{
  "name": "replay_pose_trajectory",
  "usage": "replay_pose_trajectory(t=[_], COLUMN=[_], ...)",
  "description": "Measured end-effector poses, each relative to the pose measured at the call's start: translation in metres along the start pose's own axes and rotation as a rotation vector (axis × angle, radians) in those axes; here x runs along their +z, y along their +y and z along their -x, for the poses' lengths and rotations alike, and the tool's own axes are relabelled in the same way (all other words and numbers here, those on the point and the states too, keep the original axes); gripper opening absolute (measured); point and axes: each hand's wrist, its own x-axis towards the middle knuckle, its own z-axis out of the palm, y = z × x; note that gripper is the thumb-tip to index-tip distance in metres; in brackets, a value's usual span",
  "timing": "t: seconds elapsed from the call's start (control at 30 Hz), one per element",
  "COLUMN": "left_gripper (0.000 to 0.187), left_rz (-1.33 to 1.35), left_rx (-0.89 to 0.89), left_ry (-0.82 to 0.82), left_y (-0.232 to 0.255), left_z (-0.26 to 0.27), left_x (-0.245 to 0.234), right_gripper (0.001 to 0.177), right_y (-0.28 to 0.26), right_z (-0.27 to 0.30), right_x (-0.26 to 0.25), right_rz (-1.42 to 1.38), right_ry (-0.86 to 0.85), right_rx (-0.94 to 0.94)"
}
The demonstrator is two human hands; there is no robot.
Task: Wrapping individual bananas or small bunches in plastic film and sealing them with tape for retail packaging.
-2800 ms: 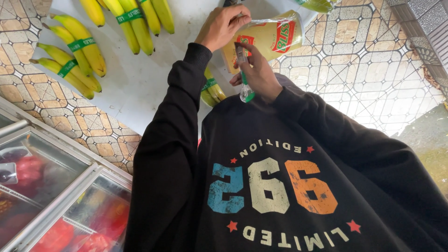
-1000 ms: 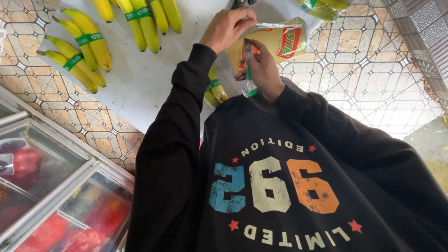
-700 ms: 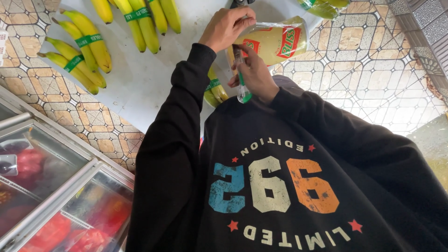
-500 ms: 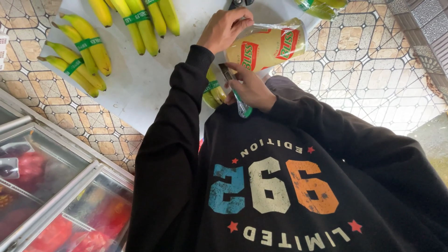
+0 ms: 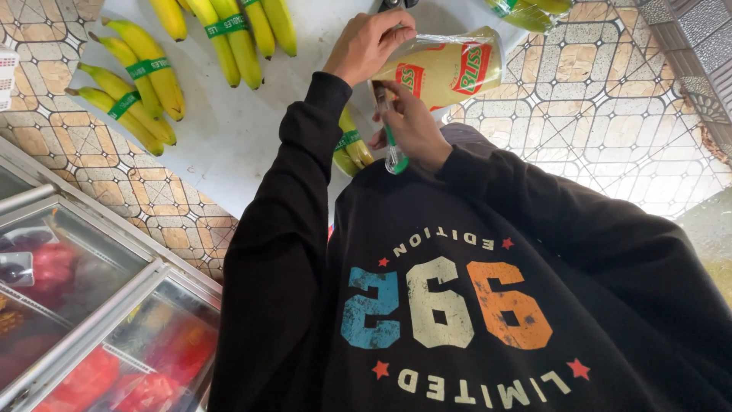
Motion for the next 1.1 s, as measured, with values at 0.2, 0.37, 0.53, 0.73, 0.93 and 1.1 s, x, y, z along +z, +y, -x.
replay_pose_trajectory(t=[0.2, 0.37, 0.53, 0.73, 0.93, 1.1], left_gripper=[0.013, 0.011, 0.010, 0.017, 0.010, 0.011], left_rz=[0.040, 0.035, 0.010, 0.088, 0.077, 0.051], left_rx=[-0.030, -0.010, 0.004, -0.056, -0.024, -0.038], left_ry=[0.022, 0.014, 0.005, 0.022, 0.022, -0.003], left_y=[0.008, 0.012, 0.011, 0.007, 0.019, 0.021], left_z=[-0.004, -0.004, -0.004, -0.004, -0.011, -0.013], left_x=[-0.007, -0.012, -0.013, -0.011, -0.019, -0.020], right_gripper=[0.059, 0.050, 0.048, 0.058, 0.063, 0.060], right_y=[-0.005, 0.005, 0.000, 0.013, -0.020, -0.002], right_z=[0.009, -0.003, -0.007, -0.003, 0.016, 0.019], right_x=[0.004, -0.005, 0.001, 0.003, -0.036, -0.115], right_rz=[-0.005, -0.062, -0.034, -0.022, 0.401, 1.456], right_ry=[-0.124, 0.072, 0.109, -0.226, -0.222, 0.150], right_rx=[0.132, -0.008, -0.061, 0.117, 0.040, -0.718])
